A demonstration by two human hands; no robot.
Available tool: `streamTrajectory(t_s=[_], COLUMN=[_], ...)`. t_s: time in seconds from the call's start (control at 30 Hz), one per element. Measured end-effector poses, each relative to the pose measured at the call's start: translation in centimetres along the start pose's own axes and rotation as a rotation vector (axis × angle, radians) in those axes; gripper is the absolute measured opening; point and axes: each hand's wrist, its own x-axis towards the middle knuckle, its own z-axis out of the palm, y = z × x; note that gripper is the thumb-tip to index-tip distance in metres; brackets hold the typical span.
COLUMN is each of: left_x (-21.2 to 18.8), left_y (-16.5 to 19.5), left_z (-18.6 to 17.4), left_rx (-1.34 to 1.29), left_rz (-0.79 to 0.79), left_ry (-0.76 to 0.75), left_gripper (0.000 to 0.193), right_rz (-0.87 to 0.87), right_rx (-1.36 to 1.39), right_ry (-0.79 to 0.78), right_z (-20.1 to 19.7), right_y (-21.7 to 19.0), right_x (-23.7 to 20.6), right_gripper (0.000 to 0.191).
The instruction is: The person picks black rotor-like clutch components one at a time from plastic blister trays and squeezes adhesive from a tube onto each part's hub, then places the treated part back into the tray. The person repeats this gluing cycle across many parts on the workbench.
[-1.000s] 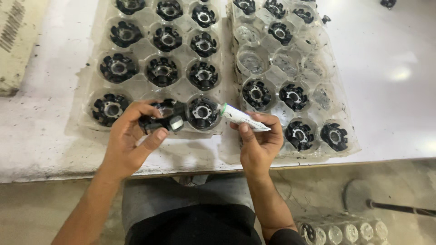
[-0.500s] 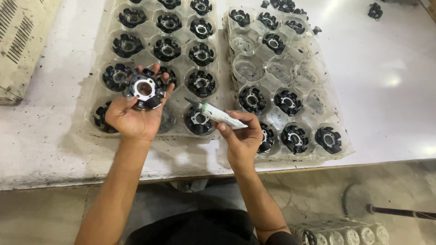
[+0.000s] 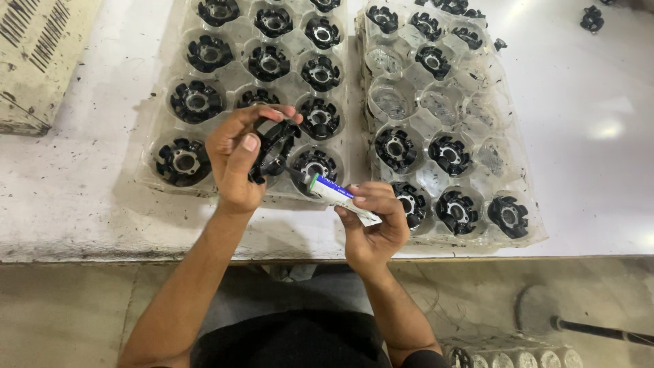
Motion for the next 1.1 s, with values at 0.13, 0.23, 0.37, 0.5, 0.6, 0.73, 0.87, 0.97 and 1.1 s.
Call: streamTrajectory(t_s=[0.13,0.23,0.37,0.5,0.6,0.73,0.87,0.97,1.1], left_x=[-0.2,-0.3,-0.3,-0.4,-0.6,-0.7,-0.8,-0.9,-1.0], left_y=[0.1,0.1,0.0,0.0,0.0,-0.1,-0.2,-0.3,-0.4], left_z=[0.4,0.5,0.4,0.3,0.2,0.3,0.5,0.6,0.6], left_rx=[-0.004,0.027,0.016,0.081,0.109,0.096,0.077,0.065,0.041], left_rz=[0.029,0.048,0.048,0.054,0.051,0.04,0.025,0.017,0.0], left_ry=[-0.003,0.004,0.0,-0.022,-0.029,-0.022,-0.009,0.004,0.019], left_gripper=[0.037,0.037,0.037,0.037,0.038,0.038,0.038,0.038,0.037], right_rz=[0.006,-0.013,-0.039,-0.162,-0.22,-0.21,-0.192,-0.199,-0.179], right_rx=[0.004,-0.04,-0.068,-0.193,-0.259,-0.264,-0.233,-0.232,-0.236], right_ry=[0.003,0.003,0.003,-0.069,-0.101,-0.117,-0.113,-0.107,-0.111], right_z=[0.0,-0.2,0.2,0.2,0.0,-0.2,-0.2,-0.2,-0.2], right_y=[-0.2,-0.1,-0.1,-0.5,-1.0,-1.4,-1.4,-1.3,-1.4], right_x=[0.1,0.1,0.2,0.9,1.5,1.9,2.0,2.0,1.8], right_gripper=[0.03,0.031,0.031,0.033,0.034,0.035,0.035,0.036,0.036])
